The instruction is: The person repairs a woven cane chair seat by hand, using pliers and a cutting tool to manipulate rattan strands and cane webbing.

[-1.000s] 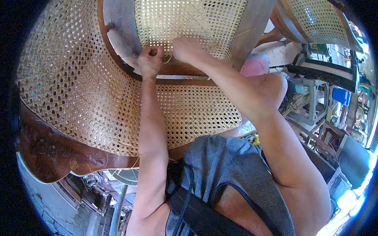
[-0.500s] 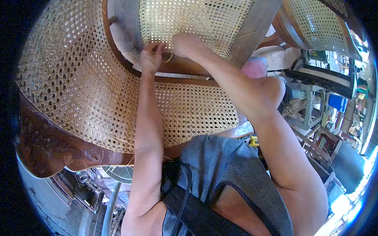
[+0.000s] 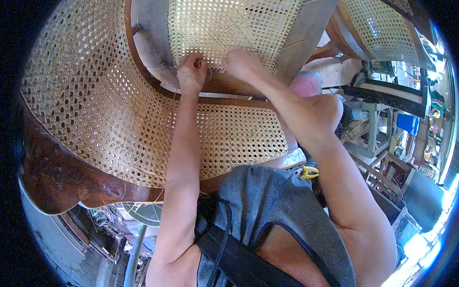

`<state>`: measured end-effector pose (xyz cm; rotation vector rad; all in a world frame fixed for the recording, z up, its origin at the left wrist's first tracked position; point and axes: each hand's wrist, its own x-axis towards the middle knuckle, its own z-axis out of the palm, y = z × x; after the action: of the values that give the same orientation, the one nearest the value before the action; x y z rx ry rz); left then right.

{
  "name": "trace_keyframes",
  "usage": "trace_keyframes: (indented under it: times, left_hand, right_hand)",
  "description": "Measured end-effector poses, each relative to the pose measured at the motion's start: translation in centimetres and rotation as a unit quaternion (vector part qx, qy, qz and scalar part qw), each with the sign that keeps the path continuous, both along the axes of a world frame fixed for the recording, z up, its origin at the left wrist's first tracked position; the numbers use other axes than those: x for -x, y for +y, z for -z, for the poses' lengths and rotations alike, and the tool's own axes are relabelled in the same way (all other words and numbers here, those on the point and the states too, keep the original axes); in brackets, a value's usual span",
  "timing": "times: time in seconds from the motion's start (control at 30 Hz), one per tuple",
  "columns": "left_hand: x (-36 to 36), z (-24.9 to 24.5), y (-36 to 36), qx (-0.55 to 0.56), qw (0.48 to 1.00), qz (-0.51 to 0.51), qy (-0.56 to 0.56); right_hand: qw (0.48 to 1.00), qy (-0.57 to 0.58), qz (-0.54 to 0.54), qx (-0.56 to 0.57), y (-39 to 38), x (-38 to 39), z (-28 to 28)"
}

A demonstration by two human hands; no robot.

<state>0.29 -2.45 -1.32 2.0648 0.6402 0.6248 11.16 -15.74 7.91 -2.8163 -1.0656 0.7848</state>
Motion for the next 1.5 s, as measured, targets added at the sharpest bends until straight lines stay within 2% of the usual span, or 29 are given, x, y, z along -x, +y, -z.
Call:
trace_keyframes:
  times: [0.1, 0.17, 0.2, 0.27, 0.3, 0.33, 0.37, 0.5, 0.57, 0.6, 0.63, 0.67, 0.73, 0.77, 0.83, 0.93, 1.07, 1.2, 1.27, 1.37, 1.5]
  left_hand:
    - [0.0, -0.1, -0.6, -0.012, 1.000, -0.008, -0.010]
    - [-0.3, -0.1, -0.5, -0.061, 0.998, -0.009, 0.006]
    - [-0.6, -0.7, -0.6, -0.063, 0.998, -0.007, 0.005]
    - [-1.5, -2.0, -1.1, -0.099, 0.988, 0.015, -0.114]
    - [-1.8, -2.7, -1.6, -0.099, 0.988, 0.015, -0.114]
    - [-2.0, -3.5, -2.1, 0.093, 0.986, 0.081, -0.108]
    - [-2.2, -3.9, -2.5, 0.282, 0.943, 0.145, -0.097]
    - [-2.1, -3.5, -1.5, 0.363, 0.915, 0.112, -0.137]
    - [-1.5, -2.7, -0.4, 0.351, 0.920, 0.099, -0.147]
    - [-1.3, -2.4, -0.1, 0.341, 0.923, 0.082, -0.158]
    - [-0.8, -3.3, 0.3, 0.331, 0.940, 0.031, -0.077]
    - [-0.7, -2.8, 0.5, 0.330, 0.940, 0.033, -0.077]
    - [-0.5, -1.8, 0.7, 0.253, 0.967, 0.000, -0.031]
    - [-0.5, -1.2, 0.7, 0.253, 0.967, -0.001, -0.030]
    - [-0.5, -1.7, 0.5, 0.160, 0.987, -0.019, 0.021]
    - [-0.6, -1.7, 0.4, 0.155, 0.987, -0.035, 0.010]
    - [-0.8, -1.6, 0.2, 0.167, 0.985, -0.041, 0.026]
    - [-0.9, -1.0, 0.4, 0.116, 0.993, -0.023, -0.006]
    - [-0.9, -0.6, 0.5, 0.095, 0.995, -0.004, -0.027]
    - [-1.0, -1.2, 0.5, 0.121, 0.992, 0.001, -0.025]
    - [-1.0, -1.1, 0.2, 0.081, 0.996, 0.025, 0.015]
  right_hand:
    - [0.998, -0.054, -0.036, -0.009, -2.4, -3.1, -1.3]
    - [0.985, -0.139, -0.045, -0.094, -2.6, -4.1, -3.0]
    - [0.984, -0.140, -0.043, -0.096, -2.6, -4.1, -3.6]
    - [0.975, -0.149, -0.123, -0.108, -2.7, -3.4, -4.5]
    - [0.975, -0.149, -0.123, -0.108, -2.7, -2.9, -4.9]
    - [0.975, -0.142, -0.128, -0.115, -2.6, -2.3, -5.2]
    - [0.975, -0.135, -0.131, -0.120, -2.5, -2.0, -5.4]
    - [0.979, -0.112, -0.082, -0.146, -1.4, -1.3, -4.7]
    - [0.990, -0.005, -0.047, -0.134, -0.5, -1.6, -2.8]
    - [0.990, -0.006, -0.046, -0.135, 0.1, -1.4, -2.3]
    - [0.996, 0.011, -0.040, -0.075, 0.8, -1.1, -1.7]
    - [0.999, 0.029, -0.034, -0.015, 1.3, -0.9, -1.2]
    - [0.999, 0.017, -0.035, -0.028, 1.6, -0.9, 0.4]
    - [0.998, 0.007, -0.036, -0.041, 1.7, -0.9, 1.2]
    - [0.999, 0.015, -0.033, -0.018, 2.5, -0.3, -0.3]
    - [0.999, 0.011, -0.039, 0.003, 3.3, 0.3, -1.5]
    - [0.999, 0.007, -0.043, 0.000, 4.2, 0.8, -1.1]
    - [0.998, -0.014, -0.058, -0.035, 3.8, 0.8, -1.2]
    - [0.998, 0.011, -0.062, 0.022, 4.3, 0.3, -1.6]
    - [0.994, 0.045, -0.061, 0.084, 5.1, -0.6, -2.6]
    - [0.995, 0.035, -0.037, 0.089, 5.1, -0.7, -1.9]
